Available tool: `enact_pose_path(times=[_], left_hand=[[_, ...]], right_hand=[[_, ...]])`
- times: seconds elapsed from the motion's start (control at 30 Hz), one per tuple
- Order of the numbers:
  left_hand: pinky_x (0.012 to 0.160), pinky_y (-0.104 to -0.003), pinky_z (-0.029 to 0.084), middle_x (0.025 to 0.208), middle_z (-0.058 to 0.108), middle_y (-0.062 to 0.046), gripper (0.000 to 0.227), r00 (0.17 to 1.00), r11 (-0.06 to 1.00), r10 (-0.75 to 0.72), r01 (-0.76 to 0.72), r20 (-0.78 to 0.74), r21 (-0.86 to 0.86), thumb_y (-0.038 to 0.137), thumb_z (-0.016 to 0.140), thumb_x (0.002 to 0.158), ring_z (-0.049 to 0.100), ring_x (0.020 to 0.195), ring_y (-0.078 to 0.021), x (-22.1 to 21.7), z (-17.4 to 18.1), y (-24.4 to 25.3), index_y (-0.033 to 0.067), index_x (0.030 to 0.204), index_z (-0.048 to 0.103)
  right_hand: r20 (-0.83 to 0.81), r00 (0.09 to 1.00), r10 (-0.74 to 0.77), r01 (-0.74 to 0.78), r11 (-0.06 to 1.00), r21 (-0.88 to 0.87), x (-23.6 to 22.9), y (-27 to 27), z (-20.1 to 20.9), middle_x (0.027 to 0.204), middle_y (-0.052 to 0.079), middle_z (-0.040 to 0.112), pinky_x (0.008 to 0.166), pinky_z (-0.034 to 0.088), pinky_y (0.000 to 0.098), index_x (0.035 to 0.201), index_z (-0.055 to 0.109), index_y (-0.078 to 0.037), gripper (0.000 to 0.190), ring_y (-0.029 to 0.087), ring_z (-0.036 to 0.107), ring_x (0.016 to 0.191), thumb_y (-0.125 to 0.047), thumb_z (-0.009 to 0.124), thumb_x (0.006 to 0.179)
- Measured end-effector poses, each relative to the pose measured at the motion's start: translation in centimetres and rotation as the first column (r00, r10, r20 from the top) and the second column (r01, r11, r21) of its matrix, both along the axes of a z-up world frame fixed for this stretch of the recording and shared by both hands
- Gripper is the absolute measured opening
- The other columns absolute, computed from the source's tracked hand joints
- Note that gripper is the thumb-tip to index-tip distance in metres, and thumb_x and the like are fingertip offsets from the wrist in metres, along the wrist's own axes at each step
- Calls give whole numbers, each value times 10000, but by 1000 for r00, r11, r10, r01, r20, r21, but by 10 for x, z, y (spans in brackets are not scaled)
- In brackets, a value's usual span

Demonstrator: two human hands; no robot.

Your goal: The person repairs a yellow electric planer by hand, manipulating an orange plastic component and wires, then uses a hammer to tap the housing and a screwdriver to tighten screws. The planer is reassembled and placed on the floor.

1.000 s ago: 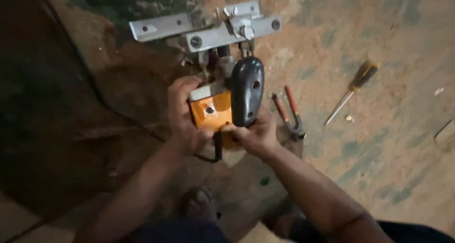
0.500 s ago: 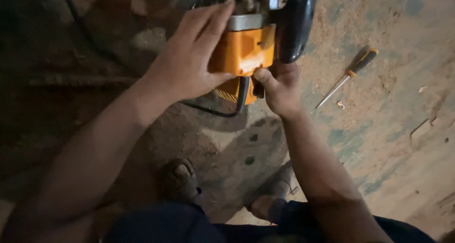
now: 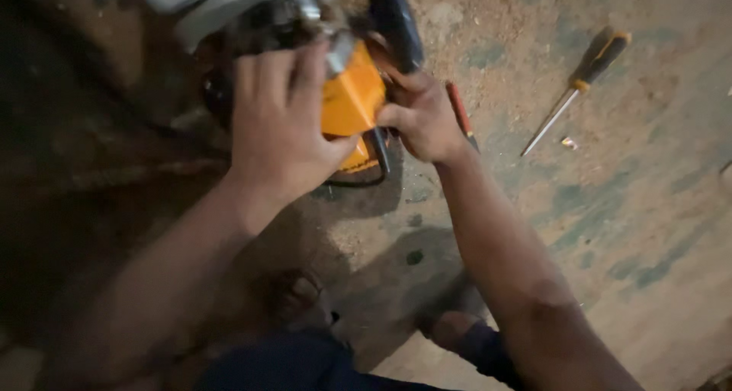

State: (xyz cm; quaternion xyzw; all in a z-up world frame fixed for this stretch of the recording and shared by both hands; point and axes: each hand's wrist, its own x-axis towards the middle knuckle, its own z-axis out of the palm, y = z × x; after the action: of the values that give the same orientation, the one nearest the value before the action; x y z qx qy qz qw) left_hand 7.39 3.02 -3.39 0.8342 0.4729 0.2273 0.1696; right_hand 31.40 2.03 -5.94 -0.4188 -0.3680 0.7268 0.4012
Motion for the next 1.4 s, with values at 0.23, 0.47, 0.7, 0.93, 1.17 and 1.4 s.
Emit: enact_pose_path(times=[0.23,0.47,0.7,0.93,1.17,1.4], left_hand=[[986,-466,412,1287,426,-144,1024,951,950,303,-306,60,58,494,1008,837,421,1191,-321,11,19,-3,46,1542,415],[1020,-510,369,1296,437,-209,1095,956,960,262,-272,-136,-64,579,961,781,414,1181,-369,3,5,-1,-38,1508,424],[1023,-516,385,1372,449,-165,664,948,984,-65,113,-310,139,267,866,949,470,1231,-310,-34,17,-19,93,1459,479],[1074,-477,411,1416,448,-177,687,974,945,-164,200,-153,260,306,835,991,427,1279,-370,-53,20,11,82,1499,431],[1090,-520,366,1433,442,-196,763,991,948,-89,114,-98,297,321,879,971,438,1306,-361,-45,36,17,44,1499,403],[1179,-516,346,1566,376,-206,866,990,992,-92,81,107,97,362,896,1033,400,1416,-394,-33,25,17,-5,1543,301]], right_hand=[[412,911,-23,-24,994,108,8,14,-1,1305,106,712,1023,570,317,1422,585,51,566,167,685,1163,-157,788,936],[585,689,-429,576,813,-82,36,-103,-26,1019,113,713,743,602,341,1078,669,74,254,167,683,862,-180,678,1066],[231,971,-54,217,600,-770,-88,-142,-47,826,111,736,637,603,353,997,706,30,353,196,695,685,-271,535,1070],[185,915,-358,372,570,-733,-159,-105,-70,762,186,744,581,584,377,859,743,76,140,274,722,643,-56,699,877],[549,823,-144,554,418,-720,-154,-111,-61,805,109,728,607,580,367,917,710,-4,179,248,718,688,-174,716,860],[662,336,-670,910,50,-411,-52,-175,-27,953,86,644,684,525,392,1177,570,-43,223,218,613,803,-154,533,987]])
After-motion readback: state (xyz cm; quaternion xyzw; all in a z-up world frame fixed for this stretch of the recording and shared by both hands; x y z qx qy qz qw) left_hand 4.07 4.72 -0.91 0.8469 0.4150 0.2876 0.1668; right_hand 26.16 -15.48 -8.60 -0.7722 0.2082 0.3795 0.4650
